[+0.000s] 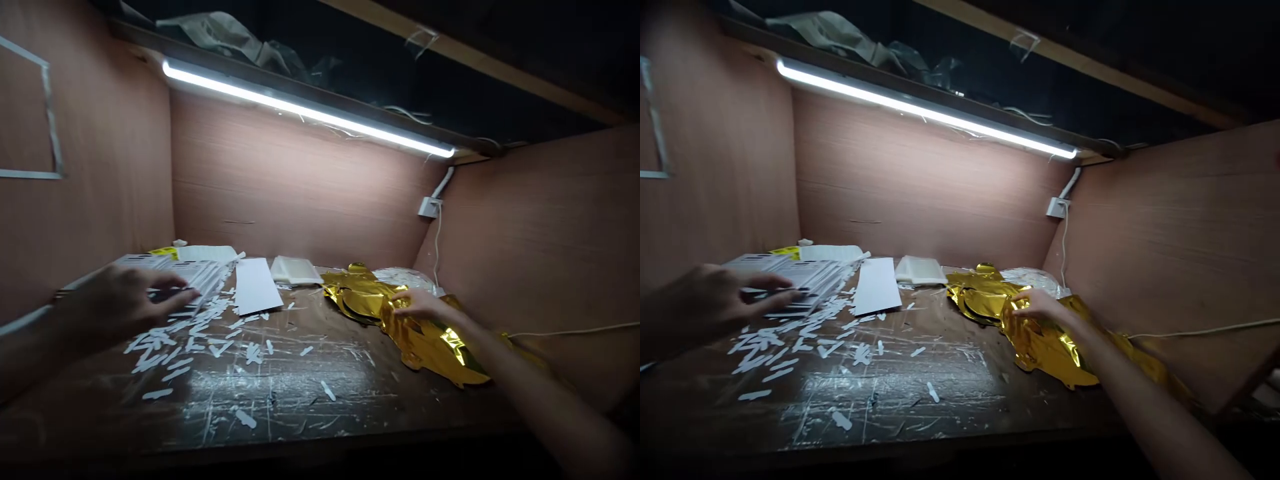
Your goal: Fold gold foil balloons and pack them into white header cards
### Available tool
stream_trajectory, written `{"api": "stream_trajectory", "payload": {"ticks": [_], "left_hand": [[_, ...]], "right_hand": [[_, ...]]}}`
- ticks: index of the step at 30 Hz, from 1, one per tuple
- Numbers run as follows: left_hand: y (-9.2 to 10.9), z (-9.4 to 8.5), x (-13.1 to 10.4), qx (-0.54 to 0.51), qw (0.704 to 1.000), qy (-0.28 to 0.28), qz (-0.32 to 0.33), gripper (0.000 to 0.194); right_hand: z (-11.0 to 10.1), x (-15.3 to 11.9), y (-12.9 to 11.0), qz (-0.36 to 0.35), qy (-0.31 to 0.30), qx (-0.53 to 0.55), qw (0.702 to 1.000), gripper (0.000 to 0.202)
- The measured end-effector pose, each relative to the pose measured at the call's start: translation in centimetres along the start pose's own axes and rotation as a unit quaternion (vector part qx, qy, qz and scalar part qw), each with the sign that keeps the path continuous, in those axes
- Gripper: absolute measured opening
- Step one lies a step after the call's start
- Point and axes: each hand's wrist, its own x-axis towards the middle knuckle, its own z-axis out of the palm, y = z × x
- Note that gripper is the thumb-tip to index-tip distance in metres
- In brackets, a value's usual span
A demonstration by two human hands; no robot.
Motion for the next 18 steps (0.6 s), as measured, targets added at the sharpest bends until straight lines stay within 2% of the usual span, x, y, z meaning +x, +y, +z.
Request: {"api": "stream_trajectory", "payload": {"ticks": [3, 5, 7, 10, 12, 15, 18], "left_hand": [[7.6, 2.4, 2.2, -0.014, 0.993, -0.039, 0.112, 0.051], [11.0, 4.6, 3.7, -0.030, 0.986, -0.037, 0.162, 0.049], [13.4, 6.7, 5.0, -0.059, 0.975, -0.061, 0.205, 0.041], [16.0, 9.4, 6.4, -0.074, 0.964, -0.102, 0.236, 0.033], [17.2, 10.9, 6.7, -0.083, 0.959, -0.105, 0.248, 0.036], [18.6, 12.7, 6.6, -0.130, 0.946, -0.071, 0.288, 0.069], [19.6, 13.7, 6.1, -0.181, 0.921, -0.017, 0.345, 0.096]], "right_hand": [[2.8, -2.1, -0.8, -0.038, -0.050, 0.034, 0.997, 0.038], [4.4, -3.1, -1.5, -0.050, -0.050, 0.055, 0.996, 0.031], [5.3, -3.7, -1.9, -0.044, -0.028, 0.078, 0.996, 0.024], [5.4, -4.2, -2.5, -0.038, 0.000, 0.101, 0.994, 0.025], [4.5, -4.4, -3.6, -0.051, 0.041, 0.130, 0.989, 0.028], [3.0, -5.0, -6.7, -0.058, 0.136, 0.192, 0.970, 0.030], [2.1, -5.3, -11.1, -0.066, 0.181, 0.218, 0.957, 0.030]]}}
